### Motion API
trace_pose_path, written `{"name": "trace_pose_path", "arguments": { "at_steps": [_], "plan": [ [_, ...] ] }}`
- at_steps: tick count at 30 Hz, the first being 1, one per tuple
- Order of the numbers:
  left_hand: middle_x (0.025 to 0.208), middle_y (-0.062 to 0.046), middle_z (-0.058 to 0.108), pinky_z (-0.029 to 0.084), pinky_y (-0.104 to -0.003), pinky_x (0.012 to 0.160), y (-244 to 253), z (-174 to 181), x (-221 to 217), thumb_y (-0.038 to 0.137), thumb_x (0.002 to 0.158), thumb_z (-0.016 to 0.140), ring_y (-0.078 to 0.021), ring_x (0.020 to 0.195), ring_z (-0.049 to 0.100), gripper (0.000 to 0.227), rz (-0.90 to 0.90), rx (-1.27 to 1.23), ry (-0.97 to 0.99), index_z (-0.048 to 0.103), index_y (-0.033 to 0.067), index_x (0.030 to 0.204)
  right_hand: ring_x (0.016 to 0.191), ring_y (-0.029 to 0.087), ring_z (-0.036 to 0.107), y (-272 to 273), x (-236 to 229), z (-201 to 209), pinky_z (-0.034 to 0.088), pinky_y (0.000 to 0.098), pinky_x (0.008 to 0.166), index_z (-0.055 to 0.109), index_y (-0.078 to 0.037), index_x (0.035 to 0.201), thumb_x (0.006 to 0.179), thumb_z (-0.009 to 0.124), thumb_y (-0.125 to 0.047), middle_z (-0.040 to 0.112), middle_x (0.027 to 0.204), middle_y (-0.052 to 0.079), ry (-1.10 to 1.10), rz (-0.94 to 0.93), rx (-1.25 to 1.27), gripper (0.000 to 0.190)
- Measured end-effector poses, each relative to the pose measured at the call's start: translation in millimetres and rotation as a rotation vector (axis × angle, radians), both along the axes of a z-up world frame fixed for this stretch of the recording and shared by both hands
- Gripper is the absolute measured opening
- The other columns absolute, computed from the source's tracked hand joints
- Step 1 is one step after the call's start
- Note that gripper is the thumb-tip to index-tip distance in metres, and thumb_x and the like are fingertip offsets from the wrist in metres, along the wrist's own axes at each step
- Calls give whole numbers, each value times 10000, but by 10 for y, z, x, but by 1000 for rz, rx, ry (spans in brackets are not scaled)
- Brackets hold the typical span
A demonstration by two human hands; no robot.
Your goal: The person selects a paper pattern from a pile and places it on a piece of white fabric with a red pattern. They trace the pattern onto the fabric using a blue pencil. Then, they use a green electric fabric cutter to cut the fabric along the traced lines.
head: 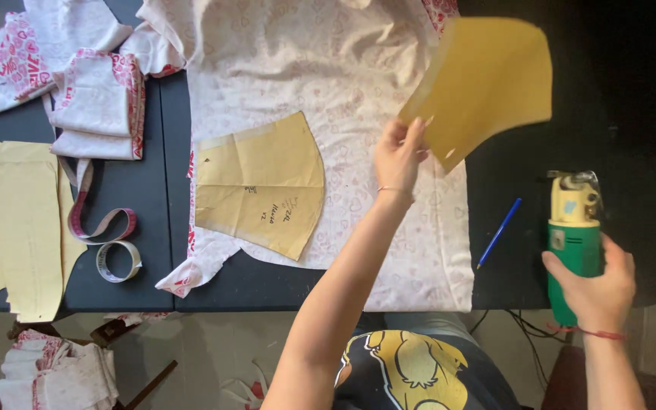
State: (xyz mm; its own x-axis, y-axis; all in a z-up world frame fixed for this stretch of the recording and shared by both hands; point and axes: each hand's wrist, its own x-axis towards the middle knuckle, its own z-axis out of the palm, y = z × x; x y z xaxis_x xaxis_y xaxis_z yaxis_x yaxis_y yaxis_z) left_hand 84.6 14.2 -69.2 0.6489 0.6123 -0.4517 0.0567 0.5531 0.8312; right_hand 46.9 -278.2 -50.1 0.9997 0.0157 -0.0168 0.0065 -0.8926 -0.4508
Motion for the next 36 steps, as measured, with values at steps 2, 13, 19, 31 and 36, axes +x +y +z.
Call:
{"name": "trace_pose_path", "arguments": {
  "at_steps": [2, 13, 19, 31, 36],
  "plan": [
    [641, -25, 478, 459, -205, 500, -125, -19, 211, 257, 758, 584, -99, 544, 524, 187, -8, -52, 5, 486, 105, 710, 914, 236, 518, -129, -40, 70, 377, 333, 773, 558, -30, 1187, 653, 733, -260, 548, 1067, 144, 99, -90, 58, 607],
    [696, -23, 493, 353, -282, 543, -460, 44, -1496, 372, 832, 551, -167, 619, 461, 246, -615, 1555, -312, 515, 148, 738, 760, 147, 670, -332, -97, 339, 458, 243, 734, 596, -167, 976, 510, 778, -178, 732, 858, -1, 941, 275, -295, 500],
    [1236, 17, 471, 395, -268, 712, -606, -246, -2030, 148, 893, 453, -135, 997, 512, 282, -876, 1850, -393, 493, 179, 1171, 703, 147, 679, -136, 21, 360, 496, 240, 644, 425, -385, 1031, 494, 684, -416, 712, 813, -90, 942, 663, -893, 598],
    [1329, -10, 371, 402, -290, 667, -801, -527, -2270, 96, 939, 437, -180, 972, 471, 252, -602, 1855, -431, 525, 117, 1175, 731, 145, 667, 327, 209, 361, 484, 226, 675, 477, -375, 1061, 451, 712, -329, 711, 819, -65, 842, 830, -921, 655],
    [1368, 32, 301, 401, -285, 702, -854, -436, -2355, 72, 947, 412, -158, 966, 420, 305, -619, 1925, -262, 476, 169, 1229, 726, 126, 661, 442, 287, 366, 478, 200, 670, 489, -390, 1028, 471, 705, -334, 710, 802, -94, 817, 926, -957, 600]
  ]
}}
